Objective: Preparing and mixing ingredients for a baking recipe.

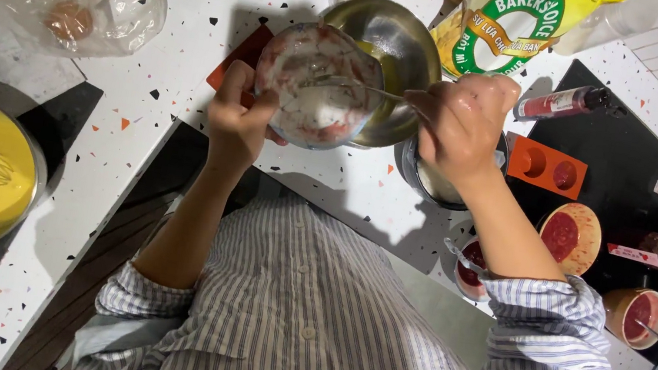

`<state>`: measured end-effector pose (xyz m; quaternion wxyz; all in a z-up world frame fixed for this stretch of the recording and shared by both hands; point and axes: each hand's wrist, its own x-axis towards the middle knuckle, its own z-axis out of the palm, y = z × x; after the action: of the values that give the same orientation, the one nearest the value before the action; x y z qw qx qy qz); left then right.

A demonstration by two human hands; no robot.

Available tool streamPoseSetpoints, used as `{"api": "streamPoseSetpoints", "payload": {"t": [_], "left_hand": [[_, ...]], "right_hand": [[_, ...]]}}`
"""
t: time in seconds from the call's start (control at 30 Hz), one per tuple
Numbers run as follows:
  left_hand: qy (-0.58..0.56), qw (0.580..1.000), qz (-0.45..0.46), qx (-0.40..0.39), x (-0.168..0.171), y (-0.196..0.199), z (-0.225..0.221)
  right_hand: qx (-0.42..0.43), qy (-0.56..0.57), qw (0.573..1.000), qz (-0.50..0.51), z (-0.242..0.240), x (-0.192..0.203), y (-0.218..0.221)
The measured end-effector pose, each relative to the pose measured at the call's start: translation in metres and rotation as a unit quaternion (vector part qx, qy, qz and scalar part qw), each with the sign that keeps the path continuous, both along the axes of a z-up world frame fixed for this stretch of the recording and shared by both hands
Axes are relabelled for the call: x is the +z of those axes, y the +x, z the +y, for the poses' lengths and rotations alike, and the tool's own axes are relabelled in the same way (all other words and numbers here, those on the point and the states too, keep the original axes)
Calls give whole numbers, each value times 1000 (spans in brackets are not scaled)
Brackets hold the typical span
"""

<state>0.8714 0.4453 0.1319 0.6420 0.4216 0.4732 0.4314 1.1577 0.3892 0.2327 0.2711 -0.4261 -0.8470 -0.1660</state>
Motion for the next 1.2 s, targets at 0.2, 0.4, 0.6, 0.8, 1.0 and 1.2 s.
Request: {"api": "streamPoseSetpoints", "payload": {"t": [0.2,0.4,0.6,0.8,1.0,1.2], "left_hand": [[16,1000,-12,-10,-21,0,3],[52,998,5,18,-26,-11,-3],[40,997,-1,68,-26,-29,-12],[68,993,5,95,-19,-45,-26],[93,989,-11,115,-22,-49,-35],[93,986,27,133,-30,-53,-38]], "right_hand": [[-86,-95,982,140,-8,-14,5],[-178,-300,836,425,0,-63,62],[-290,-335,854,274,5,-114,83],[-260,-189,946,53,14,-132,62],[-238,-156,958,14,27,-134,44],[-230,-150,961,-24,27,-139,38]]}}
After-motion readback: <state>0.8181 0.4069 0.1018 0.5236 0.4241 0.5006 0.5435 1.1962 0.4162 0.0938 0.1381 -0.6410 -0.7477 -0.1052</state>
